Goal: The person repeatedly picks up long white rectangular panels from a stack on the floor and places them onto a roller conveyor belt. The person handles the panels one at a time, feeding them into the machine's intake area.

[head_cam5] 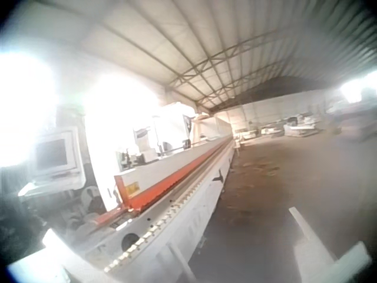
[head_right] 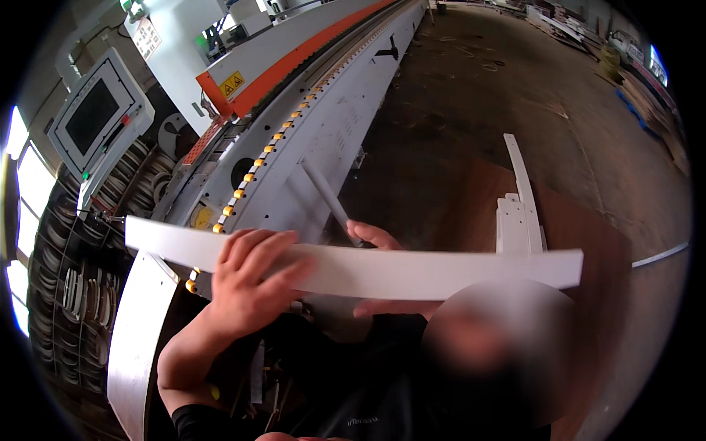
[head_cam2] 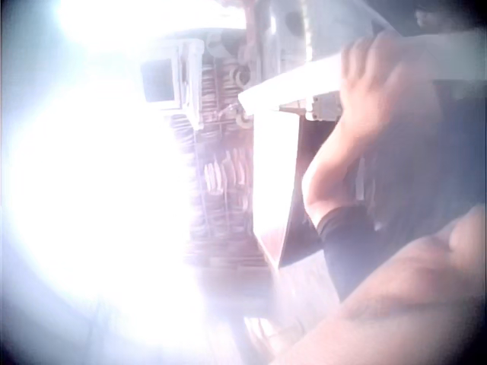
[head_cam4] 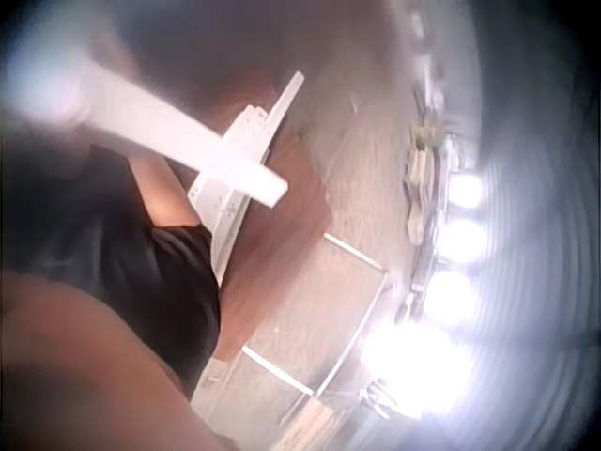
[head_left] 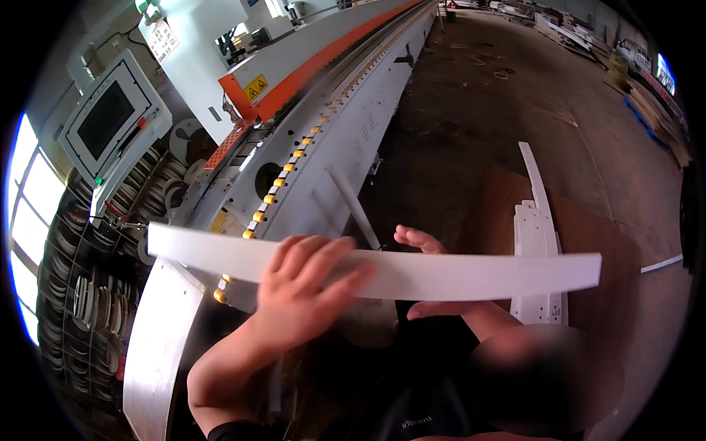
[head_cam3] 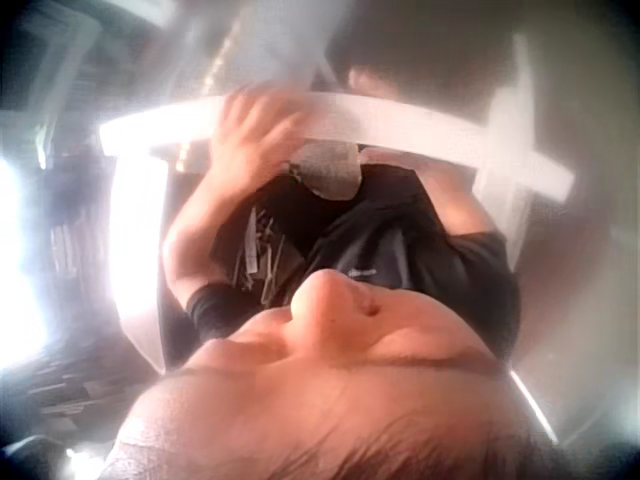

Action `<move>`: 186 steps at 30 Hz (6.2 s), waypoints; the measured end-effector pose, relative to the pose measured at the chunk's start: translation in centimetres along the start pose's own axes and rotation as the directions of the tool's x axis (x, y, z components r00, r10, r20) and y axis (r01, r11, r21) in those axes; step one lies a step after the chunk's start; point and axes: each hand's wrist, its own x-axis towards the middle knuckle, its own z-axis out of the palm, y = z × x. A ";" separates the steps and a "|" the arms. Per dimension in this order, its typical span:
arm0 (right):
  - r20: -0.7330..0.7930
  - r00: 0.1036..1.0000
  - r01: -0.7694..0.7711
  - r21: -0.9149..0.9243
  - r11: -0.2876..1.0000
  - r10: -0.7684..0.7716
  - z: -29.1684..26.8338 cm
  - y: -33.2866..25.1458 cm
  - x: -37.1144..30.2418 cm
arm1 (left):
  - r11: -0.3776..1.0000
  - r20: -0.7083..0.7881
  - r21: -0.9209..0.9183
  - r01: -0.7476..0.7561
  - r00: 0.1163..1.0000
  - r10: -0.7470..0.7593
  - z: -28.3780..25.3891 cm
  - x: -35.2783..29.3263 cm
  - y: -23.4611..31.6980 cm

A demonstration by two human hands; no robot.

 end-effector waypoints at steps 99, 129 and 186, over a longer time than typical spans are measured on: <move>-0.112 0.828 -0.430 -0.756 0.494 0.549 -1.0 15.6 -16.4 | 0.389 0.039 0.527 0.756 0.435 -0.900 6.8 -25.2 -42.0; -0.965 0.029 -0.828 0.124 -0.547 -0.262 -19.7 -8.9 -40.9 | 0.409 0.059 0.527 0.745 0.448 -0.892 6.8 -25.4 -41.2; -0.248 0.926 0.317 0.107 0.942 -0.284 -6.0 -13.5 -2.2 | 0.968 -0.053 0.073 -0.239 0.969 0.243 -0.7 5.2 1.4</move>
